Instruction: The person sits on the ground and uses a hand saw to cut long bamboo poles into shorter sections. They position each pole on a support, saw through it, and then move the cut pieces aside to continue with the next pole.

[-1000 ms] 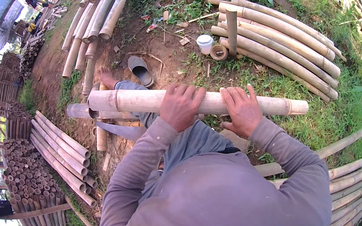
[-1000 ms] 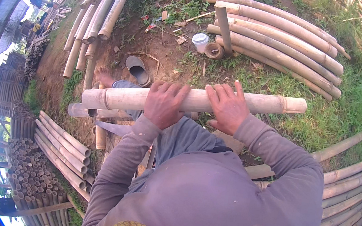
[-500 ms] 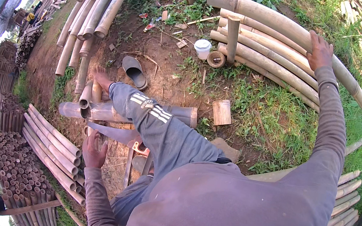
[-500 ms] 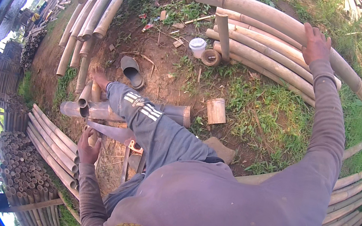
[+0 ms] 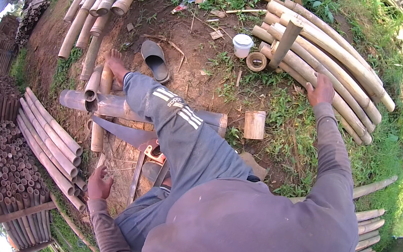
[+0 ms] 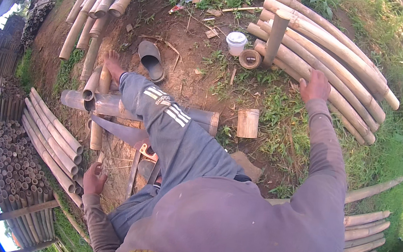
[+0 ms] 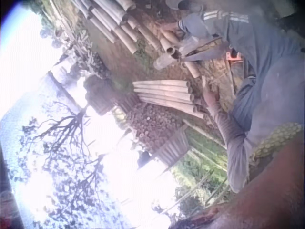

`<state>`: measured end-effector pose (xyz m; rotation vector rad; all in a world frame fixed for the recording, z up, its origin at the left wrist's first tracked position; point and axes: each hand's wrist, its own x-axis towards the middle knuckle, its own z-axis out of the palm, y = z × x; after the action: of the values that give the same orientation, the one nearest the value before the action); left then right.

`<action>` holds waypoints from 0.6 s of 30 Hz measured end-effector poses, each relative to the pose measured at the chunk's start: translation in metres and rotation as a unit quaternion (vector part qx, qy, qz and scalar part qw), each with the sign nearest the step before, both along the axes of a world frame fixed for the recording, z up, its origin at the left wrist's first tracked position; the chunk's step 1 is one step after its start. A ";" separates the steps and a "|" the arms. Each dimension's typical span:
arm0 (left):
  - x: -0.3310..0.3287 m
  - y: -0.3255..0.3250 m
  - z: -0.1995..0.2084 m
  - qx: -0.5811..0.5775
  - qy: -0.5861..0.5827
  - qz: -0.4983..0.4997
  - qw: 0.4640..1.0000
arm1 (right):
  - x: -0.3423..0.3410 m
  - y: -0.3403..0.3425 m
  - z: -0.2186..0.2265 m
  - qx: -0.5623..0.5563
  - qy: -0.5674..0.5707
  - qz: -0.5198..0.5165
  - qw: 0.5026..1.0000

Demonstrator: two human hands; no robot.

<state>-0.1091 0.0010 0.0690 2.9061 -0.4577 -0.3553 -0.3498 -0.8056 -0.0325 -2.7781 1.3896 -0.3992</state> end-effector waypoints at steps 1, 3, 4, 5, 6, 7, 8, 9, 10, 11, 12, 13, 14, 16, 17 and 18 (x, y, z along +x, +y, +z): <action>0.001 -0.005 0.001 -0.003 0.016 0.022 1.000 | -0.005 0.017 -0.020 0.000 -0.043 0.031 0.999; 0.001 -0.014 0.015 0.010 0.010 0.009 1.000 | -0.006 0.079 -0.038 0.025 -0.101 0.113 0.988; 0.004 -0.024 0.025 0.004 0.009 0.009 1.000 | -0.006 0.109 -0.046 0.038 -0.115 0.177 0.977; 0.003 -0.024 0.032 -0.035 0.004 0.018 0.999 | 0.006 0.133 -0.051 0.052 -0.127 0.234 0.962; -0.002 -0.022 0.040 -0.027 0.001 0.025 0.999 | 0.033 0.153 -0.047 0.082 -0.141 0.278 0.947; -0.006 -0.019 0.050 -0.022 -0.005 0.029 0.999 | 0.062 0.176 -0.038 0.110 -0.155 0.318 0.929; -0.009 -0.015 0.059 -0.016 -0.012 0.029 0.999 | 0.088 0.197 -0.028 0.138 -0.170 0.353 0.910; -0.014 -0.012 0.067 -0.005 -0.015 0.038 0.999 | 0.118 0.211 -0.017 0.162 -0.188 0.378 0.892; -0.019 -0.010 0.074 0.008 -0.021 0.046 0.999 | 0.159 0.221 -0.005 0.187 -0.208 0.403 0.872; -0.021 -0.009 0.077 0.020 -0.026 0.050 0.998 | 0.201 0.232 0.009 0.210 -0.228 0.423 0.852; -0.025 -0.010 0.080 0.014 -0.016 0.064 0.998 | 0.241 0.249 0.026 0.255 -0.240 0.433 0.830; -0.026 -0.011 0.081 0.009 -0.005 0.077 0.997 | 0.281 0.268 0.042 0.265 -0.225 0.460 0.817; -0.024 -0.012 0.078 0.001 0.006 0.083 0.997 | 0.319 0.286 0.049 0.281 -0.216 0.495 0.793; -0.027 -0.015 0.075 -0.012 0.029 0.093 0.995 | 0.395 0.325 0.039 0.334 -0.188 0.549 0.743; -0.024 -0.018 0.077 -0.027 0.050 0.097 0.994 | 0.431 0.346 0.026 0.366 -0.168 0.565 0.721; -0.020 -0.019 0.078 -0.040 0.072 0.103 0.991 | 0.464 0.371 0.015 0.378 -0.121 0.558 0.728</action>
<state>-0.1293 -0.0178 0.1471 2.7912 -0.1443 -0.4966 0.1143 -0.4341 -0.0172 -2.1543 -0.3061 -0.0729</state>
